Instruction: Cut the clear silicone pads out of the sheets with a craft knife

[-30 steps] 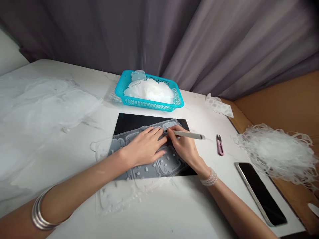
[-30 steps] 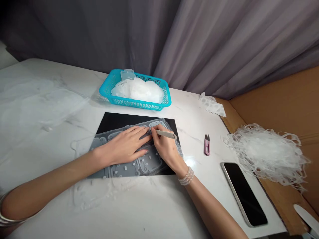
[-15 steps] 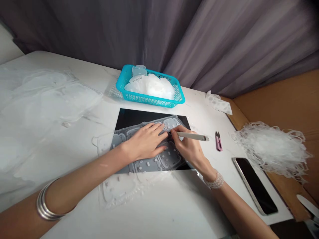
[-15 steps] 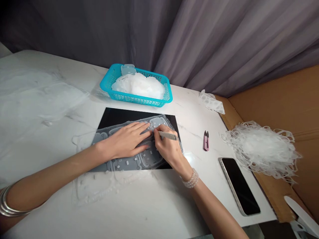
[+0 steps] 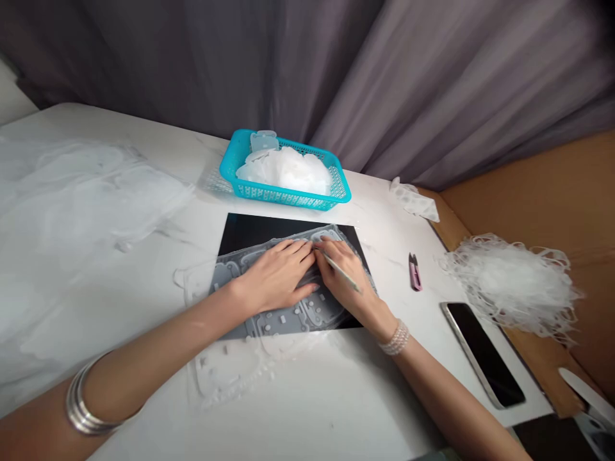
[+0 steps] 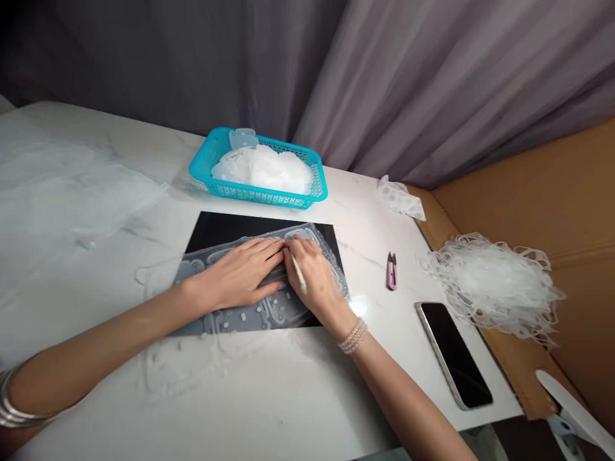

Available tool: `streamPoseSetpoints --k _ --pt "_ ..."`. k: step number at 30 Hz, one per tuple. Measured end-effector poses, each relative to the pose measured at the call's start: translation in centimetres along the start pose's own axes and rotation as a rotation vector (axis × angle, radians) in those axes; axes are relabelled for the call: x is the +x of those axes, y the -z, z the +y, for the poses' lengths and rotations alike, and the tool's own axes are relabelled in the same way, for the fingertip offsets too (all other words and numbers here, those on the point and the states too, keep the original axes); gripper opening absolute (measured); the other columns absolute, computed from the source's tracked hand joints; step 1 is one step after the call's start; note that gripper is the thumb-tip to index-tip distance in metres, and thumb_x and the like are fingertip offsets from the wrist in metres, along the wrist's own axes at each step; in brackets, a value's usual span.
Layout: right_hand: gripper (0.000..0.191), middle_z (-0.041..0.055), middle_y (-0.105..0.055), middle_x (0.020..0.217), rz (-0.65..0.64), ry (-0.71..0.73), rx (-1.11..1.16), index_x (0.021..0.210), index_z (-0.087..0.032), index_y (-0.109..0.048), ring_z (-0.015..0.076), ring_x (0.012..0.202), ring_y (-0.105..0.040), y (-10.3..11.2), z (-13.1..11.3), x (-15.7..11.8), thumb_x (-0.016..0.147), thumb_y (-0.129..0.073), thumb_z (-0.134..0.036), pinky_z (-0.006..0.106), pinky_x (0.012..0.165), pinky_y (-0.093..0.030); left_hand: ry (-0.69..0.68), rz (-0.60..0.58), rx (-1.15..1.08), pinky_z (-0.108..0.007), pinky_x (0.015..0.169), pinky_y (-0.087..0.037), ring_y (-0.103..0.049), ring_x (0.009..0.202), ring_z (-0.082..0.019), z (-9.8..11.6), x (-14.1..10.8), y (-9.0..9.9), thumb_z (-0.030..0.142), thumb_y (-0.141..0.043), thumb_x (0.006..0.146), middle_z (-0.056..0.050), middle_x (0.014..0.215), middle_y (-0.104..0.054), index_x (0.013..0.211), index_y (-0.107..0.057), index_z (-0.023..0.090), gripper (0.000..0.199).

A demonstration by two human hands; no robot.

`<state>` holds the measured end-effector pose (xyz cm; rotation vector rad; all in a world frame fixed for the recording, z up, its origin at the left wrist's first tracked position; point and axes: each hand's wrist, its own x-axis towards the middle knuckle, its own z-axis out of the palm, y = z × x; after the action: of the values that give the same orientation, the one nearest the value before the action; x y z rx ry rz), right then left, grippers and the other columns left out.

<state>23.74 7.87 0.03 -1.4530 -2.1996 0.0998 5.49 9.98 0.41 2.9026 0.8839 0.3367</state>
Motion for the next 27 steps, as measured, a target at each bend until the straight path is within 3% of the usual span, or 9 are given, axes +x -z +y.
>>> streamPoseSetpoints --k 5,10,12,15,18,20,23,25,27 --pt "0.021 0.0139 -0.067 0.103 -0.211 0.026 -0.137 0.104 -0.016 -0.058 0.0265 0.099 -0.057 1.0 -1.0 0.7 0.098 -0.04 -0.008 0.039 0.085 -0.053 -0.016 0.054 -0.009 -0.047 0.114 -0.036 -0.046 0.137 -0.033 -0.4 -0.3 -0.6 0.038 -0.051 0.095 -0.02 0.145 -0.053 0.137 -0.054 0.006 0.053" --pt "0.023 0.0171 -0.068 0.1 -0.241 0.056 -0.212 0.103 -0.012 -0.061 0.0294 0.096 -0.057 0.4 -1.0 0.9 0.096 -0.041 -0.006 0.04 0.079 -0.052 -0.007 0.114 0.004 -0.05 0.115 -0.035 -0.039 0.143 -0.036 -1.1 -0.6 -2.2 0.037 -0.051 0.091 -0.018 0.148 -0.051 0.139 -0.054 0.01 0.055" --pt "0.023 0.0147 -0.07 0.1 -0.154 0.012 -0.027 0.107 -0.013 -0.063 0.0273 0.096 -0.06 0.0 0.0 1.0 0.095 -0.044 -0.008 0.039 0.083 -0.052 -0.012 0.126 0.007 -0.051 0.116 -0.035 -0.041 0.142 -0.036 -1.3 -0.7 -2.6 0.041 -0.049 0.093 -0.018 0.149 -0.05 0.142 -0.052 0.011 0.057" --pt "0.02 0.009 -0.073 0.097 0.157 -0.253 0.376 0.104 -0.018 -0.068 0.022 0.088 -0.066 1.0 3.3 0.7 0.094 -0.051 -0.021 0.035 0.082 -0.053 0.004 0.125 0.028 -0.051 0.115 -0.036 -0.041 0.142 -0.035 -1.3 -0.7 -2.6 0.044 -0.046 0.096 -0.015 0.152 -0.048 0.144 -0.051 0.014 0.057" --pt "0.029 0.0099 -0.073 0.09 0.437 -0.489 0.502 0.101 -0.015 -0.069 0.021 0.08 -0.069 4.4 8.2 -0.8 0.093 -0.052 -0.038 0.036 0.079 -0.054 0.021 0.092 0.053 -0.05 0.114 -0.037 -0.041 0.142 -0.033 -1.1 -0.7 -2.3 0.044 -0.044 0.097 -0.014 0.154 -0.045 0.145 -0.05 0.016 0.055" --pt "0.035 0.0121 -0.072 0.091 0.568 -0.582 0.553 0.098 -0.014 -0.067 0.0222 0.087 -0.07 7.1 11.2 -2.3 0.09 -0.054 -0.046 0.037 0.082 -0.055 0.033 0.075 0.044 -0.05 0.114 -0.037 -0.04 0.143 -0.033 -1.0 -0.8 -2.1 0.044 -0.044 0.098 -0.014 0.154 -0.045 0.146 -0.05 0.017 0.056" --pt "0.039 0.0114 -0.072 0.083 0.606 -0.654 0.679 0.089 -0.014 -0.068 0.0229 0.082 -0.072 9.4 13.2 -3.7 0.082 -0.063 -0.052 0.037 0.078 -0.058 0.036 0.068 -0.017 -0.052 0.114 -0.036 -0.038 0.143 -0.033 -0.8 -0.7 -1.6 0.043 -0.046 0.096 -0.015 0.154 -0.045 0.145 -0.05 0.017 0.055" --pt "0.038 0.011 -0.073 0.083 0.577 -0.657 0.771 0.089 -0.014 -0.069 0.0229 0.083 -0.073 9.4 12.2 -3.6 0.08 -0.068 -0.051 0.037 0.08 -0.059 0.048 0.096 -0.107 -0.054 0.114 -0.035 -0.039 0.142 -0.034 -0.5 -0.4 -0.8 0.042 -0.05 0.094 -0.015 0.151 -0.049 0.139 -0.056 0.016 0.053" --pt "0.037 0.0113 -0.074 0.09 0.529 -0.616 0.876 0.093 -0.014 -0.071 0.0228 0.089 -0.073 8.8 9.6 -2.7 0.082 -0.07 -0.049 0.038 0.085 -0.059 0.123 0.161 -0.295 -0.055 0.112 -0.037 -0.046 0.136 -0.034 0.2 0.4 0.3 0.044 -0.051 0.092 -0.016 0.142 -0.057 0.127 -0.064 0.015 0.047"
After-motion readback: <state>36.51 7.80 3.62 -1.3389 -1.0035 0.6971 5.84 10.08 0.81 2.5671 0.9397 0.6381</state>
